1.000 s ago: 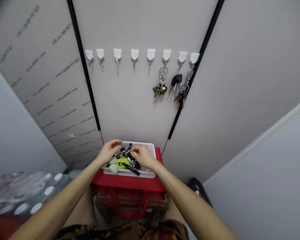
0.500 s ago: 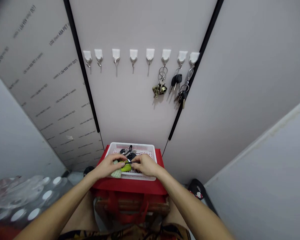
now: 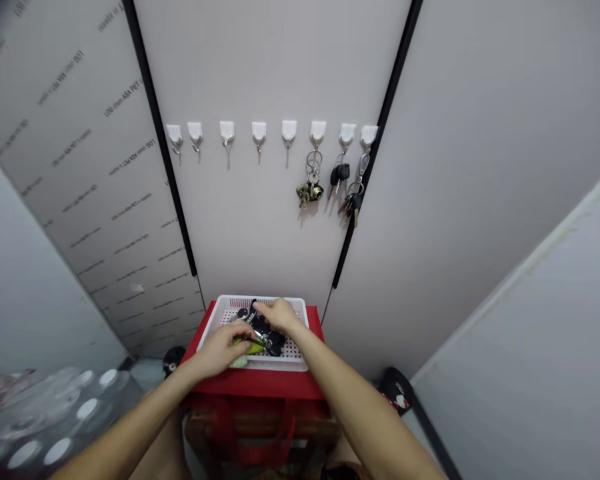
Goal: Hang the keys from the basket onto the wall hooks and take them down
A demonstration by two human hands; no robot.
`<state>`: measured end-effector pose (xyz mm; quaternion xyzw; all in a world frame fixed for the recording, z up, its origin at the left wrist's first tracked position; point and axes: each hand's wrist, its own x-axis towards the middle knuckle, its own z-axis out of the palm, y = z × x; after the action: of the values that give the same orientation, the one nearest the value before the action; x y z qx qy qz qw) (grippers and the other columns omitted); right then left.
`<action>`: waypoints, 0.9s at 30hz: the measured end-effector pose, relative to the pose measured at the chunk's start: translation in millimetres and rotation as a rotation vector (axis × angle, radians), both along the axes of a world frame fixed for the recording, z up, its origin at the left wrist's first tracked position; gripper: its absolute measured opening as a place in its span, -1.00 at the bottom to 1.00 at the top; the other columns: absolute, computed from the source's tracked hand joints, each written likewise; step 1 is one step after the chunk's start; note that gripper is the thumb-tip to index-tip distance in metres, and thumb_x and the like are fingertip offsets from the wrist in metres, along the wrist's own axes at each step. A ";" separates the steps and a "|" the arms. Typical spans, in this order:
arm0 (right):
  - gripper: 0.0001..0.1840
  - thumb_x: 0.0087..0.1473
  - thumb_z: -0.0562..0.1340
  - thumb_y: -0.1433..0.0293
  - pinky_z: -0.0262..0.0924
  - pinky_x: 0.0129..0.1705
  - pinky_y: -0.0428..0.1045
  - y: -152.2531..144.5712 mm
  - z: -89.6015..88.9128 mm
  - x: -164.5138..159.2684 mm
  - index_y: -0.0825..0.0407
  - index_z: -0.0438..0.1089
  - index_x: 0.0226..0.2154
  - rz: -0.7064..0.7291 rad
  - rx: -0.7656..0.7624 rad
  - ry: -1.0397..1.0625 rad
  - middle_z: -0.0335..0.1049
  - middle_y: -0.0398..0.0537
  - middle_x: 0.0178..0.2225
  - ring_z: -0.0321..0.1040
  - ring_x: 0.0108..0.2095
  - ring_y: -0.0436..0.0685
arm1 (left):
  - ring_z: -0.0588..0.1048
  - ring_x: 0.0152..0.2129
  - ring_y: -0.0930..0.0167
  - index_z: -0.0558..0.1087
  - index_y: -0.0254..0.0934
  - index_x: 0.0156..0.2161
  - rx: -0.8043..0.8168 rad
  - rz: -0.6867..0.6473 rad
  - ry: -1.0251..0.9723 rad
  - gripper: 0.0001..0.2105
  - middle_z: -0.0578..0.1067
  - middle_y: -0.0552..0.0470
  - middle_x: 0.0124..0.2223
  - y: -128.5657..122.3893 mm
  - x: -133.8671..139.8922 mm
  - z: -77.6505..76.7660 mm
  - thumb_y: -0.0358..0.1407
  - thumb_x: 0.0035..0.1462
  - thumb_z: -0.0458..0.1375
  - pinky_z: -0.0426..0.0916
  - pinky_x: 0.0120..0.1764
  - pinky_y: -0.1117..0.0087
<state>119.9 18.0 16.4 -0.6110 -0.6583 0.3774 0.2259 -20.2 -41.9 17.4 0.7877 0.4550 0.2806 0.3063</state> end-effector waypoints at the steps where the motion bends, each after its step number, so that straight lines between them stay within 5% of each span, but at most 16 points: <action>1: -0.59 -0.30 0.05 0.08 -0.15 -0.72 -0.17 3.8 -6.2 -5.6 0.10 0.21 -0.76 -0.002 0.055 -0.078 0.13 -0.17 -0.79 0.03 -0.75 -0.11 | 0.27 -0.39 0.45 0.34 -0.30 -0.46 0.020 -0.011 0.016 -0.85 0.36 0.04 -0.39 -2.7 1.0 1.7 -0.44 -0.22 -0.04 0.14 -0.30 0.47; 3: -0.64 -0.34 0.11 0.15 -0.17 -0.70 -0.17 9.2 -14.4 -15.9 0.09 0.17 -0.83 -0.012 0.134 -0.181 0.08 -0.19 -0.82 0.02 -0.73 -0.10 | 0.27 -0.36 0.44 0.35 -0.29 -0.45 0.023 -0.026 0.021 -0.84 0.37 0.03 -0.37 -5.8 1.3 3.8 -0.44 -0.22 -0.02 0.13 -0.27 0.45; 6: -0.77 -0.33 0.12 0.30 -0.17 -0.69 -0.18 10.9 -15.1 -25.6 0.09 0.18 -0.80 -0.048 0.170 -0.054 0.08 -0.23 -0.80 0.02 -0.72 -0.12 | 0.29 -0.36 0.45 0.34 -0.29 -0.42 -0.019 0.001 -0.065 -0.82 0.37 0.03 -0.35 -3.1 -4.0 2.1 -0.45 -0.23 -0.02 0.16 -0.28 0.46; 11: -0.83 -0.21 0.03 0.35 -0.04 -0.69 -0.20 2.4 13.7 -27.5 0.11 0.21 -0.64 0.020 0.105 0.281 0.09 -0.27 -0.80 0.02 -0.76 -0.15 | 0.31 -0.40 0.48 0.25 -0.35 -0.25 -0.129 0.288 -0.353 -0.72 0.36 -0.01 -0.33 15.4 -15.1 -4.9 -0.39 -0.18 -0.02 0.20 -0.32 0.45; 15: -0.83 -0.27 0.10 0.33 -0.04 -0.71 -0.20 -4.8 49.5 -26.4 0.12 0.17 -0.68 0.072 0.129 0.510 0.08 -0.29 -0.83 0.00 -0.79 -0.16 | 0.32 -0.43 0.49 0.29 -0.37 -0.32 -0.265 0.052 -0.475 -0.77 0.38 0.02 -0.39 23.5 -8.3 1.3 -0.32 -0.16 0.00 0.20 -0.33 0.47; 20: -0.81 -0.30 0.12 0.31 0.05 -0.67 -0.18 -4.5 91.4 -15.5 0.12 0.20 -0.61 0.013 0.241 0.636 0.13 -0.28 -0.81 0.06 -0.77 -0.15 | 0.27 -0.63 0.57 0.28 -0.37 -0.40 -0.241 0.000 -0.567 -0.79 0.31 0.11 -0.59 28.6 10.9 38.5 -0.25 -0.11 -0.05 0.18 -0.51 0.56; 23: -0.78 -0.32 0.13 0.29 0.08 -0.66 -0.16 2.4 121.9 -0.7 0.12 0.19 -0.59 -0.033 0.288 0.679 0.13 -0.28 -0.80 0.08 -0.77 -0.14 | 0.25 -0.67 0.59 0.28 -0.37 -0.47 -0.189 -0.016 -0.574 -0.77 0.30 0.09 -0.61 37.3 24.1 72.5 -0.22 -0.10 -0.09 0.15 -0.58 0.58; 27: -0.79 -0.34 0.15 0.32 0.04 -0.73 -0.19 16.9 171.8 16.0 0.11 0.18 -0.57 -0.086 0.554 0.588 0.14 -0.27 -0.73 0.07 -0.78 -0.16 | 0.25 -0.68 0.61 0.27 -0.37 -0.51 -0.103 -0.028 -0.612 -0.80 0.30 0.09 -0.61 53.9 46.2 121.0 -0.26 -0.10 -0.08 0.13 -0.59 0.60</action>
<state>135.9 34.8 188.2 -0.4197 -0.6163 0.3345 0.5762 26.0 12.0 138.4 0.6561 0.3445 0.4772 0.4724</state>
